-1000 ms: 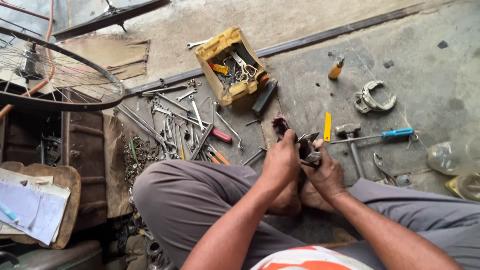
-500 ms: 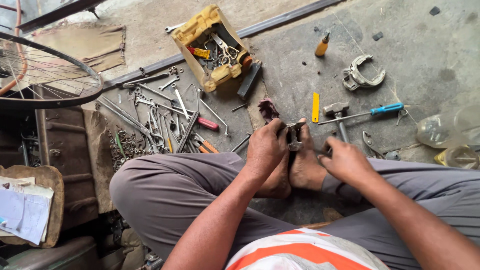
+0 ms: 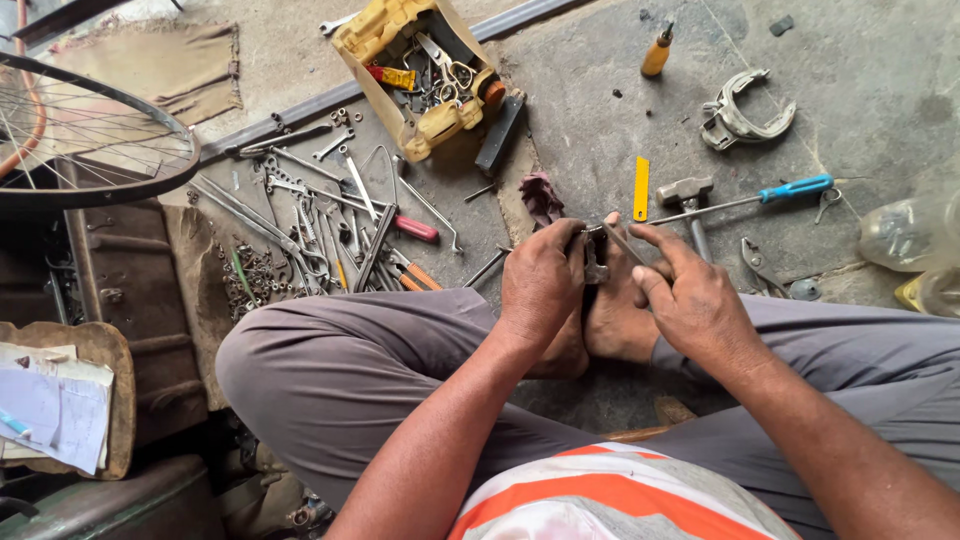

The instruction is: The person sits on the floor and uses a file to smooth the edges of a metal lock cylinder. They then use a screwdriver to adjust the internal pins of the lock mechanism.

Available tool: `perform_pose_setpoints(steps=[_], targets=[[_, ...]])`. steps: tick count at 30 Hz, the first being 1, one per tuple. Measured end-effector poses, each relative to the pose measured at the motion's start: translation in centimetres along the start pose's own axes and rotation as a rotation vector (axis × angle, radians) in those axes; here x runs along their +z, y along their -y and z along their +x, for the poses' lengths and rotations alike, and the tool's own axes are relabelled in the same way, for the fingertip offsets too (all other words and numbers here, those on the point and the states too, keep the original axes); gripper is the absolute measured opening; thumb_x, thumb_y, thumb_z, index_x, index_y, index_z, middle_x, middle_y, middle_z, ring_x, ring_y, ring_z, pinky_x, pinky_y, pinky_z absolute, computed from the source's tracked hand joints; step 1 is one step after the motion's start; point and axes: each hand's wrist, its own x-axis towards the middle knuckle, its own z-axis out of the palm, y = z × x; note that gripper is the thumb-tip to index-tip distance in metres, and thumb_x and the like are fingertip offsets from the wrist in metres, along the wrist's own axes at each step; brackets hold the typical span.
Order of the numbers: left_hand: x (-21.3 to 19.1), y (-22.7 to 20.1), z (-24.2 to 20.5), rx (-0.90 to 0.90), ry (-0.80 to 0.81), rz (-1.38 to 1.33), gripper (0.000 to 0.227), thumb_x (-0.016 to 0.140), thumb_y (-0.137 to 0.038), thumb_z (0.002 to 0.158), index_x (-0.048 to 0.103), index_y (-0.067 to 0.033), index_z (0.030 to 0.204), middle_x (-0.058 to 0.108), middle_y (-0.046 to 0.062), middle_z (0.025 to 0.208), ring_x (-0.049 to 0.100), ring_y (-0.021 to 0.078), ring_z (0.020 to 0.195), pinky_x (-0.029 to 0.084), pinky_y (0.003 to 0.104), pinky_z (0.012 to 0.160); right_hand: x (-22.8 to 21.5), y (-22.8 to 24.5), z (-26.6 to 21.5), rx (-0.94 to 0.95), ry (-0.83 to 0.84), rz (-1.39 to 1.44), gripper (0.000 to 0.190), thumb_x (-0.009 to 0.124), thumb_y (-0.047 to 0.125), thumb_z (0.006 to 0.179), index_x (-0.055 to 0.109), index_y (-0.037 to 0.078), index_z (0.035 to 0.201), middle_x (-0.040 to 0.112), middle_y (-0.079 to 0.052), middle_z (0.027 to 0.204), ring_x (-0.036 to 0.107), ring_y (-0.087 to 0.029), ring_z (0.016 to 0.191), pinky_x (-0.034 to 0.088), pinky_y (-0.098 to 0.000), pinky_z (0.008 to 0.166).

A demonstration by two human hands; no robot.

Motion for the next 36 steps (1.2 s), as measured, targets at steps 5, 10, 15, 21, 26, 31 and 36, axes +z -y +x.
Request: perform_pose_setpoints(steps=[5,10,15,21,26,31,36], targets=[[0.1,0.0,0.2,0.045,-0.039,-0.002,0.019,0.067,-0.018,0.095,0.074,-0.0054,0.107,0.075,0.015,0.095,0.074,0.0333,0.087,0.058,0.042,0.077,0.5,1.2,0.4,0.033,-0.053,0.08,0.043,0.058,0.018,0.099,0.061,0.017,0.142,0.074,-0.011,0.075,0.071,-0.017,0.067,0.057,-0.0363,0.069],[0.2,0.6,0.6,-0.054,0.0,-0.097,0.021,0.069,-0.02,0.093,0.075,-0.0059,0.107,0.078,0.013,0.095,0.077,0.0292,0.086,0.06,0.037,0.077,1.6,1.1,1.6,0.014,-0.054,0.155,0.041,0.06,0.017,0.098,0.063,0.015,0.139,0.074,-0.01,0.079,0.07,-0.015,0.066,0.057,-0.0332,0.067],[0.5,1.6,2.5,-0.187,0.077,-0.191,0.018,0.07,-0.017,0.088,0.077,-0.0063,0.101,0.08,0.009,0.087,0.077,0.0181,0.073,0.061,0.032,0.068,1.6,0.7,2.4,0.005,-0.063,0.116,0.04,0.06,0.018,0.097,0.064,0.013,0.137,0.076,-0.009,0.085,0.072,-0.014,0.071,0.058,-0.0322,0.071],[0.2,1.9,3.4,-0.422,0.239,-0.417,0.019,0.067,-0.012,0.09,0.075,-0.0012,0.104,0.072,0.007,0.07,0.065,0.0098,0.053,0.054,0.027,0.047,0.8,1.0,2.7,0.105,-0.046,0.109,0.04,0.059,0.017,0.098,0.064,0.013,0.137,0.075,-0.01,0.081,0.071,-0.015,0.073,0.057,-0.0335,0.073],[0.4,2.2,3.8,-0.44,0.273,-0.433,0.022,0.067,-0.012,0.091,0.074,0.0021,0.106,0.071,0.006,0.067,0.065,0.0085,0.052,0.054,0.026,0.046,0.7,1.0,2.7,0.144,-0.005,0.129,0.041,0.057,0.016,0.097,0.064,0.015,0.138,0.073,-0.008,0.076,0.069,-0.014,0.07,0.057,-0.0327,0.071],[0.4,1.5,3.3,-0.425,0.212,-0.328,0.019,0.068,-0.014,0.091,0.075,-0.0022,0.104,0.073,0.008,0.068,0.067,0.0114,0.054,0.054,0.029,0.049,0.9,0.5,2.5,-0.001,-0.056,0.118,0.04,0.058,0.014,0.097,0.063,0.011,0.137,0.07,-0.005,0.072,0.069,-0.013,0.069,0.056,-0.0328,0.07],[1.0,1.5,1.8,-0.098,0.018,-0.101,0.014,0.071,-0.015,0.093,0.074,-0.0046,0.101,0.078,0.01,0.088,0.078,0.0192,0.078,0.06,0.033,0.07,1.3,0.3,2.3,-0.123,-0.125,0.006,0.036,0.06,0.012,0.098,0.064,0.007,0.133,0.063,-0.011,0.066,0.064,-0.022,0.058,0.052,-0.0395,0.06]])
